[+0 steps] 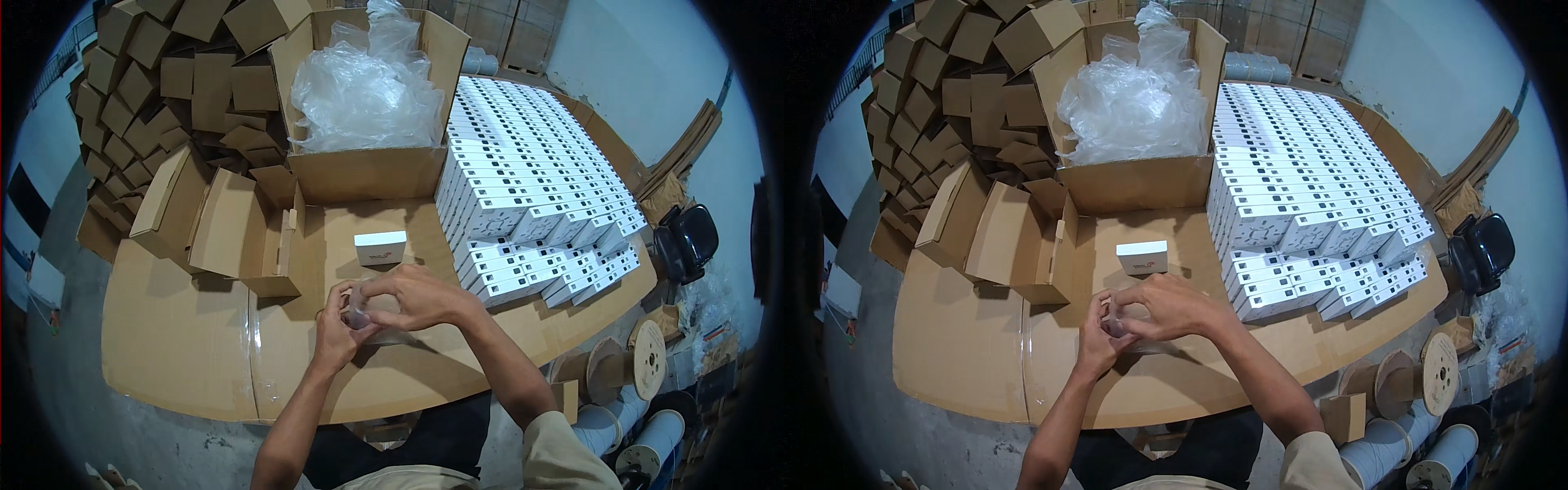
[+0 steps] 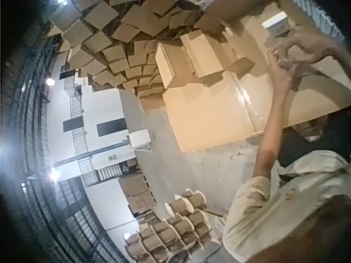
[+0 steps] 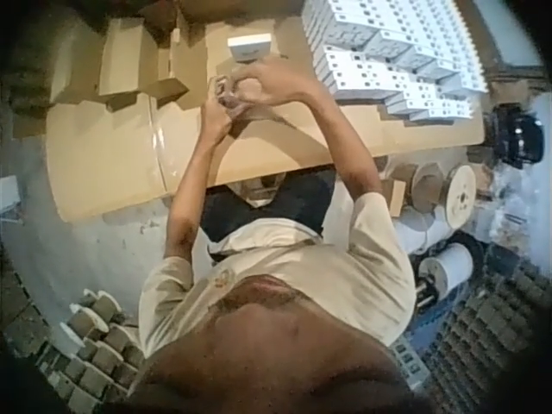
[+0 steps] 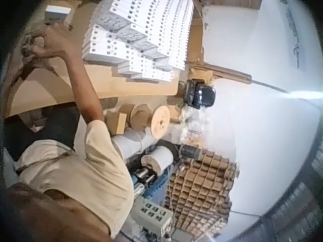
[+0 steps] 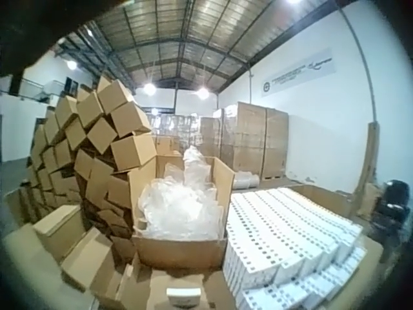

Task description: Picking a small boxed product from a stack, putting it into a clear plastic bag, and then placing it into a larger shipping box.

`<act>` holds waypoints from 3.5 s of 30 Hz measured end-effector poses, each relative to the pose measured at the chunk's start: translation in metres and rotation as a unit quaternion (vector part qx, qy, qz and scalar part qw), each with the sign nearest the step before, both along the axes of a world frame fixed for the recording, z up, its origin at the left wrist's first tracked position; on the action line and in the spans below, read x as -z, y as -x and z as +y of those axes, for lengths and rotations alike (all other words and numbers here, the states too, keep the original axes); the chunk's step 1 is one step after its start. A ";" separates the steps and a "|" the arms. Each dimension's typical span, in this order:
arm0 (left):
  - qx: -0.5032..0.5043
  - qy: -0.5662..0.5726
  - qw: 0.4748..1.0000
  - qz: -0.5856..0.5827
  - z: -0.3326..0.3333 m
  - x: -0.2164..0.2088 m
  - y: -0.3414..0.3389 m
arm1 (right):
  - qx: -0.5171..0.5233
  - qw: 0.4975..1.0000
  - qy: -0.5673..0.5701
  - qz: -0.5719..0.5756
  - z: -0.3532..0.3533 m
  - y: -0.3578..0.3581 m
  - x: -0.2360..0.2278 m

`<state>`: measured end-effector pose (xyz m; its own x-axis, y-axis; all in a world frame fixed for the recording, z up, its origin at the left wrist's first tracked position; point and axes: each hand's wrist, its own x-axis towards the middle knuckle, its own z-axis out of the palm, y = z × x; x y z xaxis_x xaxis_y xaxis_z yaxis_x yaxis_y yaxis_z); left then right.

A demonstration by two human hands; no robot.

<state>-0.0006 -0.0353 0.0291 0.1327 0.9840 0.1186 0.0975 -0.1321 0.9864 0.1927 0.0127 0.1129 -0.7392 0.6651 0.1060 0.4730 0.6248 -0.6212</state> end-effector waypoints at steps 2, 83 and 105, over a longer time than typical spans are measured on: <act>-0.012 0.006 1.000 -0.020 0.000 0.001 0.004 | 0.009 1.000 -0.023 -0.019 -0.002 0.003 -0.005; 0.027 0.011 0.999 -0.040 0.009 0.009 0.008 | 0.205 0.762 0.341 0.510 0.011 -0.025 0.085; -0.107 0.018 0.993 -0.055 0.055 0.032 -0.012 | 0.316 0.751 0.349 0.464 0.013 -0.007 0.128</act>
<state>0.0119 0.0198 -0.0032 -0.0925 0.9921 0.0844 0.0116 -0.0837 0.9964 0.1995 0.0253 -0.0154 -0.0769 0.9847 -0.1563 -0.3004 -0.1724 -0.9381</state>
